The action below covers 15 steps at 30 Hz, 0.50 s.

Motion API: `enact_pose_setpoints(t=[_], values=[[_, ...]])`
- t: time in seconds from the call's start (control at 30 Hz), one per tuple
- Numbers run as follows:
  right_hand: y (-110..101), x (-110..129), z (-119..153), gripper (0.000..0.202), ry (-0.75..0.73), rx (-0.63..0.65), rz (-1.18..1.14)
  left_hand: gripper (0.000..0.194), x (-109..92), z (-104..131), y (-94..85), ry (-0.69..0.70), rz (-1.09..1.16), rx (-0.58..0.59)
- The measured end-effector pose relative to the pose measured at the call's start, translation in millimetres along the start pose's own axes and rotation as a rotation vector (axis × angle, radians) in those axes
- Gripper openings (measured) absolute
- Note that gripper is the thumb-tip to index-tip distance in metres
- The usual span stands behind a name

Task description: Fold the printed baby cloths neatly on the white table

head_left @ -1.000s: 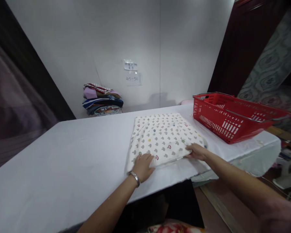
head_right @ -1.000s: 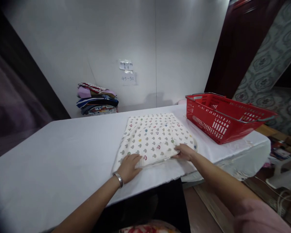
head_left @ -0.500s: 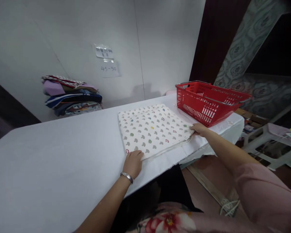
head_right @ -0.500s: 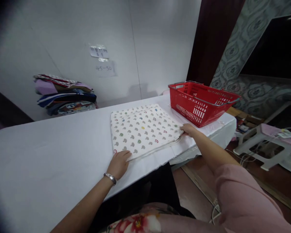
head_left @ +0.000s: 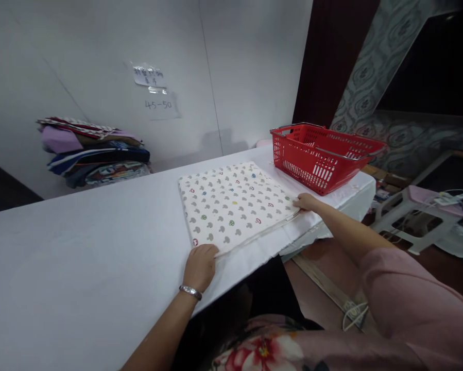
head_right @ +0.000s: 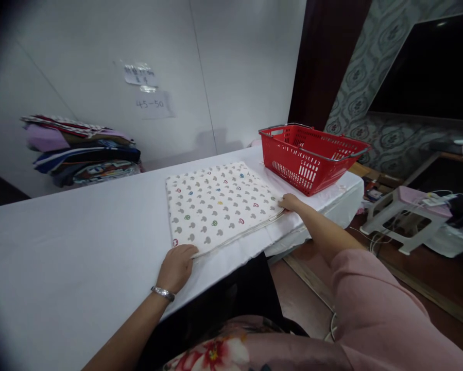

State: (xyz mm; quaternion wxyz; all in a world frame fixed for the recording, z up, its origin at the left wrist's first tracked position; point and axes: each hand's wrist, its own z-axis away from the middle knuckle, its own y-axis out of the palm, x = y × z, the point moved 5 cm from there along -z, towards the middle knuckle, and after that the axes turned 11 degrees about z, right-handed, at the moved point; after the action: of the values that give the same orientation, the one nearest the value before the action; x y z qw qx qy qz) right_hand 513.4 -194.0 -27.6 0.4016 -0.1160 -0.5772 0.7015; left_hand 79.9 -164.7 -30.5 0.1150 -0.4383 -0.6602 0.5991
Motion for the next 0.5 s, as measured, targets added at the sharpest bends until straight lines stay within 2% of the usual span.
enact_pose_setpoints(t=[0.17,0.37,0.5], values=[[-1.4,-6.1,-5.1,0.012,0.003,-0.033,0.146,0.035,-2.4,-2.0,1.6,0.018,0.008,0.017],[0.0,-18.4,-3.0,0.029,0.032,-0.004,0.148,0.037,1.3,2.4,4.0,0.002,0.027,0.023],[-0.4,-20.0,-3.3,0.029,0.026,-0.024,0.095,0.039,9.1,10.5,-1.7,-0.125,-0.067,-0.046]])
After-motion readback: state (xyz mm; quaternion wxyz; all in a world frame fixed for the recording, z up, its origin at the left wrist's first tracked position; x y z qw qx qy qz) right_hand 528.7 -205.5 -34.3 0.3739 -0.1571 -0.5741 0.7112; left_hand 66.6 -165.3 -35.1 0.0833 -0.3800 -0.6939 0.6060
